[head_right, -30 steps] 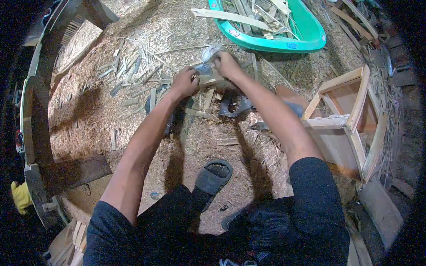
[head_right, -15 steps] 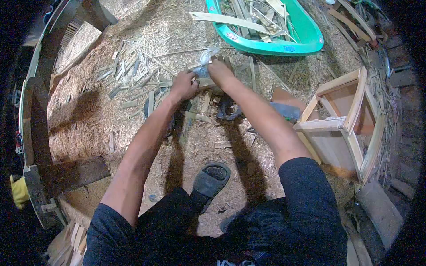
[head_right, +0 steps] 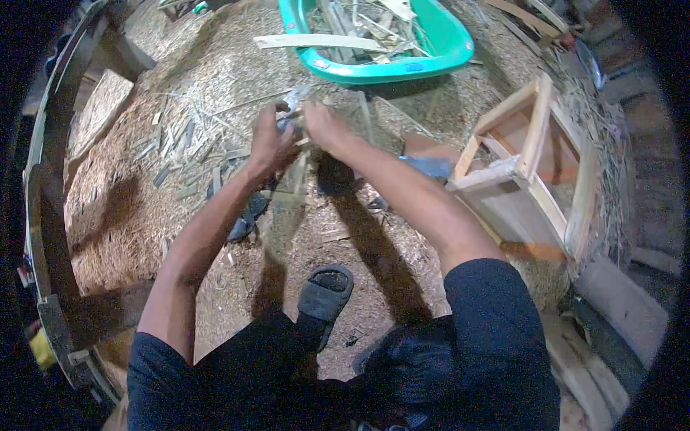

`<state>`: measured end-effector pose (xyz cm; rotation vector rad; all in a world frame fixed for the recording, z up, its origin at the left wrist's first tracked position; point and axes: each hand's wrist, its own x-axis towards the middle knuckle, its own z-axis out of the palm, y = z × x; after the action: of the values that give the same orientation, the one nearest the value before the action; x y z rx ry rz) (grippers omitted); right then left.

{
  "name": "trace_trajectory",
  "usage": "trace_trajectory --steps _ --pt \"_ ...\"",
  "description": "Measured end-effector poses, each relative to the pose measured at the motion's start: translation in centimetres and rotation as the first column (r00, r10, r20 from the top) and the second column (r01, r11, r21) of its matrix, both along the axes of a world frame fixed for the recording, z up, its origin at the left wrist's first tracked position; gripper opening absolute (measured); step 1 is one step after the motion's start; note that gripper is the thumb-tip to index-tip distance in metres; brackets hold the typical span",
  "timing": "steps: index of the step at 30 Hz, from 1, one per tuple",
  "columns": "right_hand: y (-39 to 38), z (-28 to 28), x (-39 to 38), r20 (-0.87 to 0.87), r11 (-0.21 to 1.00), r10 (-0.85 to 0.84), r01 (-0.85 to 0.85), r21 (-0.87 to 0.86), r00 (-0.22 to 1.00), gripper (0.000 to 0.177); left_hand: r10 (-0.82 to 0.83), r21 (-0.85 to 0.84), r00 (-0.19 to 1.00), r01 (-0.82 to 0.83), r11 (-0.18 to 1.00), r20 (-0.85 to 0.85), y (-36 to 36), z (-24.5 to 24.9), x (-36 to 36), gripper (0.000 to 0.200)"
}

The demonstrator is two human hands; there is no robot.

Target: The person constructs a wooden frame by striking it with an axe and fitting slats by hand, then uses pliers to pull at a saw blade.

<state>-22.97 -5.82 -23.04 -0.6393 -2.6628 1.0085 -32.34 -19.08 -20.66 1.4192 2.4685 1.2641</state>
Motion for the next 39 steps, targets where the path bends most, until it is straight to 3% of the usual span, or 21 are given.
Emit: trace_trajectory --steps 1,4,9,12,13,14,15,17,18,19,20,22,24,27,30,31,33,34,36,38,39 --pt "-0.3 1.1 1.6 -0.005 1.000 -0.004 0.004 -0.029 1.000 0.022 -0.060 0.060 0.998 0.062 0.996 -0.034 0.6 0.5 0.7 0.032" --pt "0.9 2.6 5.2 -0.105 0.998 -0.026 0.020 -0.058 0.994 0.025 -0.311 -0.070 0.948 0.315 0.946 0.071 1.8 2.2 2.4 0.039" --pt "3.1 5.6 13.1 -0.083 0.991 -0.134 0.136 0.016 0.987 0.021 -0.471 -0.027 0.876 0.470 0.882 -0.104 5.1 4.5 7.6 0.037" --pt "3.0 7.5 18.4 -0.106 0.978 -0.206 0.208 0.009 0.973 0.023 -0.617 -0.016 0.768 0.624 0.781 -0.172 8.0 5.7 10.3 0.030" --pt "2.7 9.1 20.3 -0.080 0.971 -0.240 0.238 -0.035 0.967 0.023 -0.625 -0.056 0.780 0.624 0.779 0.001 8.0 8.4 12.5 0.022" --pt "2.6 10.5 22.1 -0.057 0.961 -0.273 0.268 -0.073 0.960 0.024 -0.660 -0.011 0.748 0.662 0.750 0.067 8.2 8.2 13.9 0.021" --pt "2.4 10.0 24.1 -0.190 0.958 -0.283 0.271 -0.089 0.940 0.024 -0.692 0.032 0.709 0.695 0.718 0.133 8.5 8.0 15.1 0.020" --pt "1.5 11.1 27.8 -0.223 0.921 -0.381 0.349 -0.171 0.897 0.023 -0.691 0.066 0.682 0.698 0.713 0.241 8.9 8.4 18.2 0.020" --pt "0.5 11.9 29.8 -0.235 0.897 -0.431 0.386 -0.216 0.871 0.023 -0.724 0.072 0.638 0.735 0.674 0.263 8.9 7.8 19.7 0.019" --pt "-0.2 12.9 32.1 -0.214 0.904 -0.427 0.410 -0.120 0.879 0.023 -0.753 0.085 0.597 0.766 0.638 0.276 9.2 7.2 21.2 0.017" --pt "-1.0 13.7 34.0 -0.178 0.884 -0.463 0.439 -0.160 0.868 0.022 -0.779 0.095 0.557 0.793 0.602 0.289 9.4 6.6 22.5 0.016" --pt "-2.0 14.3 37.3 -0.112 0.839 -0.525 0.491 -0.235 0.844 0.020 -0.907 0.099 0.397 0.906 0.412 0.142 9.2 8.0 25.6 0.012" --pt "-2.8 13.5 40.1 -0.137 0.802 -0.568 0.508 -0.314 0.812 0.018 -0.939 0.070 0.309 0.944 0.322 0.152 9.4 7.7 28.7 0.011" --pt "-4.1 12.6 43.5 -0.131 0.673 -0.669 0.522 -0.524 0.732 0.014 -0.869 0.118 0.286 0.926 0.359 0.405 9.0 6.7 32.7 0.007" --pt "-4.5 11.0 45.8 -0.145 0.625 -0.708 0.519 -0.583 0.691 0.014 -0.724 0.049 0.232 0.937 0.345 0.650 8.8 6.3 34.5 0.007" --pt "-4.4 9.2 46.6 -0.174 0.643 -0.715 0.540 -0.543 0.677 0.023 -0.656 0.062 0.205 0.931 0.359 0.727 9.0 5.4 34.7 0.006" --pt "-4.4 7.0 49.2 0.033 0.789 -0.562 0.548 -0.277 0.827 0.030 -0.635 0.102 0.166 0.926 0.363 0.755 9.2 4.4 34.6 0.008" --pt "-4.3 6.1 50.5 0.155 0.853 -0.483 0.503 -0.139 0.862 0.033 -0.627 0.123 0.149 0.921 0.369 0.765 9.2 4.3 34.5 0.009" --pt "-4.6 0.3 53.4 0.426 0.935 -0.278 0.345 -0.087 0.861 0.041 -0.643 0.092 0.170 0.931 0.354 0.747 8.9 3.2 34.1 0.011" --pt "-5.2 -1.2 53.9 0.547 0.981 -0.162 0.192 0.002 0.821 0.048 -0.660 0.045 0.172 0.954 0.298 0.731 8.4 2.0 33.1 0.012" --pt "-5.5 -0.8 53.9 0.543 0.988 -0.154 0.127 0.087 0.825 0.050 -0.571 -0.047 0.246 0.939 0.341 0.783 7.9 2.4 33.0 0.014"
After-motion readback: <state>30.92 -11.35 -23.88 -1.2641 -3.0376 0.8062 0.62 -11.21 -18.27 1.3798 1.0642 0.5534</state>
